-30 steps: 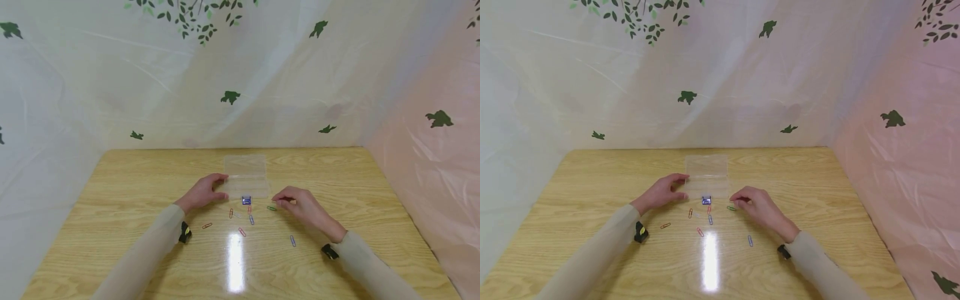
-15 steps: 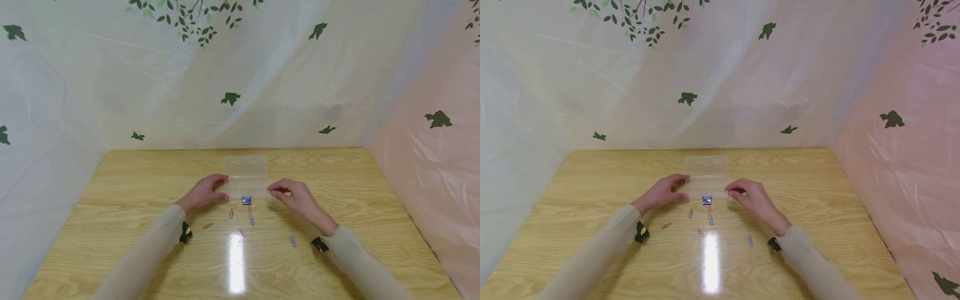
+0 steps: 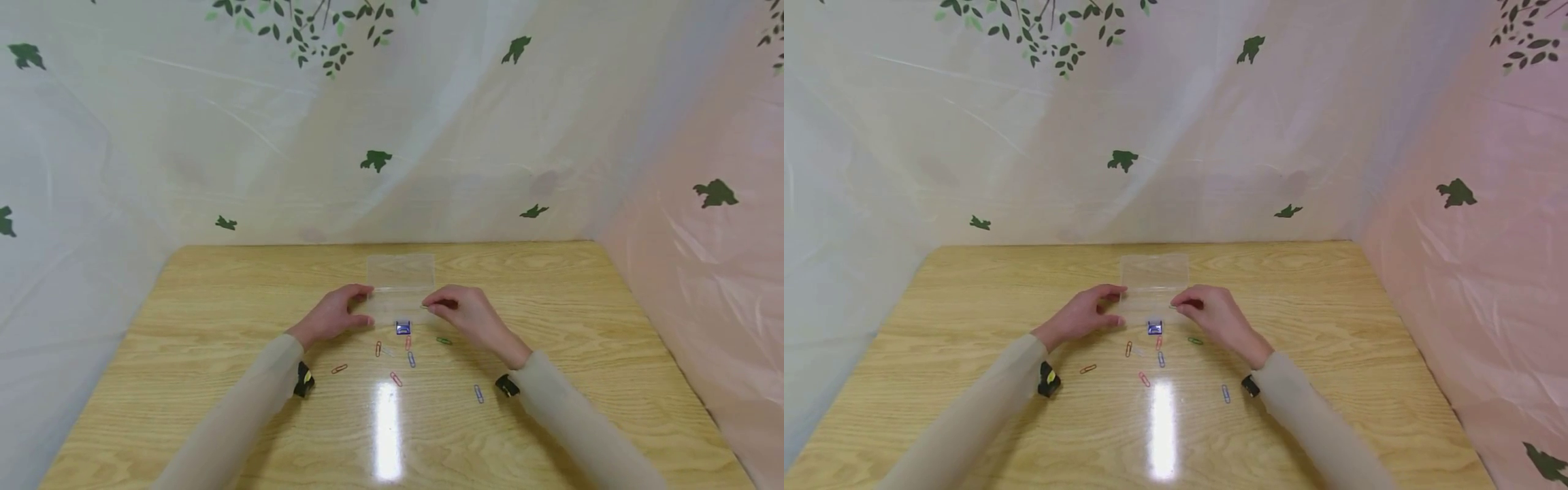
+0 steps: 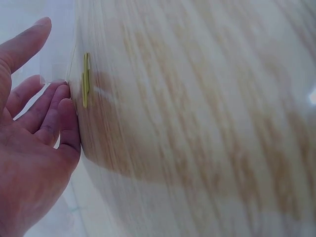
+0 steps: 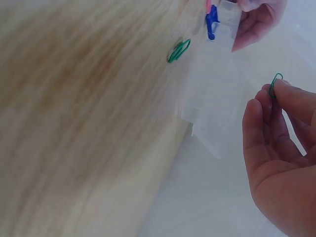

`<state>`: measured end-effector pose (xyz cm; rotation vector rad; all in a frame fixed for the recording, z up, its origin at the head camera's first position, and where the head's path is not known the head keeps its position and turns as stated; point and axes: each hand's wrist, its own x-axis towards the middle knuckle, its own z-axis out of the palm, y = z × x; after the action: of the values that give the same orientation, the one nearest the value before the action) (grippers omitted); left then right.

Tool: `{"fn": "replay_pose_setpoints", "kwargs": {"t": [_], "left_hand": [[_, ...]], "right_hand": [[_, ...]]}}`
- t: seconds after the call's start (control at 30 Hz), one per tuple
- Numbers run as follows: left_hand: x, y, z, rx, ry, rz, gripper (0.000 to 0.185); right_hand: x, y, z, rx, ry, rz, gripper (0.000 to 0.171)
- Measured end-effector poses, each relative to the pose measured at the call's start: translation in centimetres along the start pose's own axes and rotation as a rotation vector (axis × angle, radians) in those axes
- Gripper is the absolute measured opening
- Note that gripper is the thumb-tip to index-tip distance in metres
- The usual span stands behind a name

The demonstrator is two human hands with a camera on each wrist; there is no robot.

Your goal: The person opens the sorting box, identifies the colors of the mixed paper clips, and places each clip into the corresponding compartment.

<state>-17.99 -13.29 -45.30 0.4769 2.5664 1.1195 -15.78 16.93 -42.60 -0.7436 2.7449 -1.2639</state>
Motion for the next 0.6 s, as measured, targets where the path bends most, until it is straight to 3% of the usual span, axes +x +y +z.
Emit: {"fn": "replay_pose_setpoints", "kwargs": {"t": [0.6], "left_hand": [[-0.1,0.0,0.2,-0.014,0.006,-0.01,0.068]], "right_hand": [[1.8,0.4,0.9,-0.12,-0.051,-0.044,0.012]]}}
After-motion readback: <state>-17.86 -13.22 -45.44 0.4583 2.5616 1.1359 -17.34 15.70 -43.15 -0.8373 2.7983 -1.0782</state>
